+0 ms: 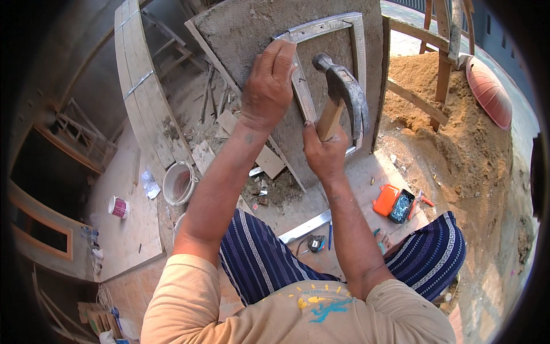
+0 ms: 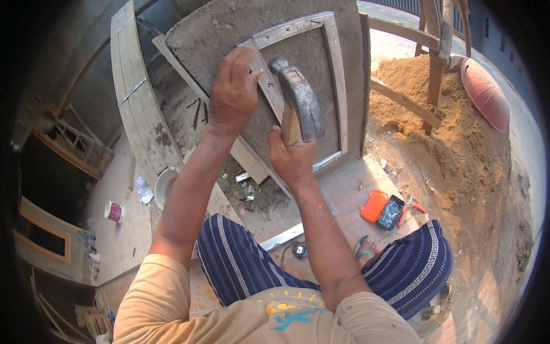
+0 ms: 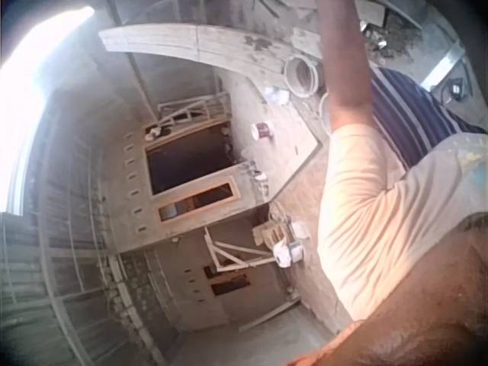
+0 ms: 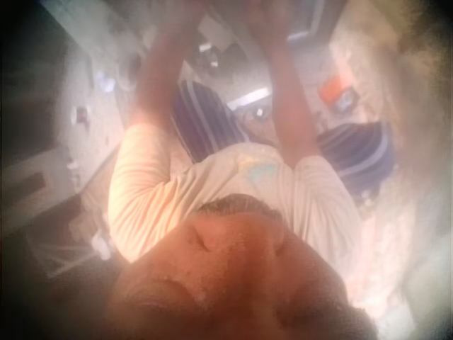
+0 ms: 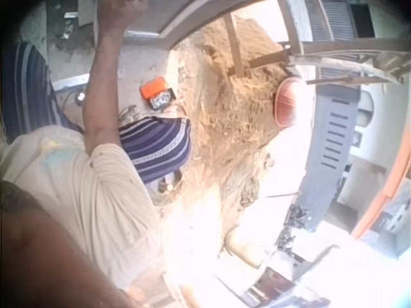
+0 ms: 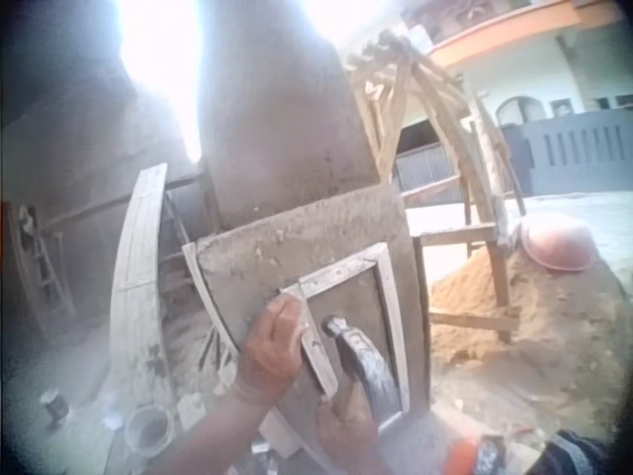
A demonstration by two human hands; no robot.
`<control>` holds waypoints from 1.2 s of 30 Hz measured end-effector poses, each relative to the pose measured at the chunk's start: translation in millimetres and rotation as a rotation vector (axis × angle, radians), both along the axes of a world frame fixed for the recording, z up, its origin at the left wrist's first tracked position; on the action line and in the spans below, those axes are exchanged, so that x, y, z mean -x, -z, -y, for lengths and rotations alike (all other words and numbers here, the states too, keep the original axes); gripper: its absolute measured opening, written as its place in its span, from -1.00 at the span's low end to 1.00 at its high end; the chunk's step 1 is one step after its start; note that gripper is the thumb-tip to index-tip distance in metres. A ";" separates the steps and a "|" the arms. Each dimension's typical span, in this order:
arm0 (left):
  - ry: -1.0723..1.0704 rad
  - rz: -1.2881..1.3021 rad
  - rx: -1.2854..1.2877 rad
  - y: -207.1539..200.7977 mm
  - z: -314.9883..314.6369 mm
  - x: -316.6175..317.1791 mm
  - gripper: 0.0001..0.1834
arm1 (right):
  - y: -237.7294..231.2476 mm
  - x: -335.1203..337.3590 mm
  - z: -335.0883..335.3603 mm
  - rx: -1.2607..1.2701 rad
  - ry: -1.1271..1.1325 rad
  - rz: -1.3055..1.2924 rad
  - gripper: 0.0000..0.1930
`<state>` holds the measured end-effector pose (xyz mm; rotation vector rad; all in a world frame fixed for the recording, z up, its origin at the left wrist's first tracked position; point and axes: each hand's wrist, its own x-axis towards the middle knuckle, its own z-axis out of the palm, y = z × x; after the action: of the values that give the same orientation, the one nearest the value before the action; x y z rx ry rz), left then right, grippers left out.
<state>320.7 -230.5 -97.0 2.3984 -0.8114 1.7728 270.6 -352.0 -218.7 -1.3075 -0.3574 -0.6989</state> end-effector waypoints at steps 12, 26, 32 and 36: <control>-0.340 0.025 -0.327 -37.4 -18.0 24.8 -0.15 | 19.8 -9.1 -12.3 -0.106 -0.066 0.013 -0.83; -0.323 0.072 -0.358 -35.9 -25.4 17.7 -0.17 | -6.8 -3.9 -2.7 0.035 -0.080 -0.159 -0.80; -0.304 0.077 -0.345 -33.4 -23.9 18.6 -0.17 | 5.8 -13.0 -9.3 0.210 0.003 -0.110 -0.81; -0.326 0.047 -0.348 -33.7 -24.8 20.3 -0.20 | 3.2 -5.7 -9.3 -0.004 -0.044 -0.137 -0.83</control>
<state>300.4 -205.7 -63.3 2.8647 -0.8337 1.9427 276.3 -342.7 -222.0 -1.3322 -0.2722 -0.5696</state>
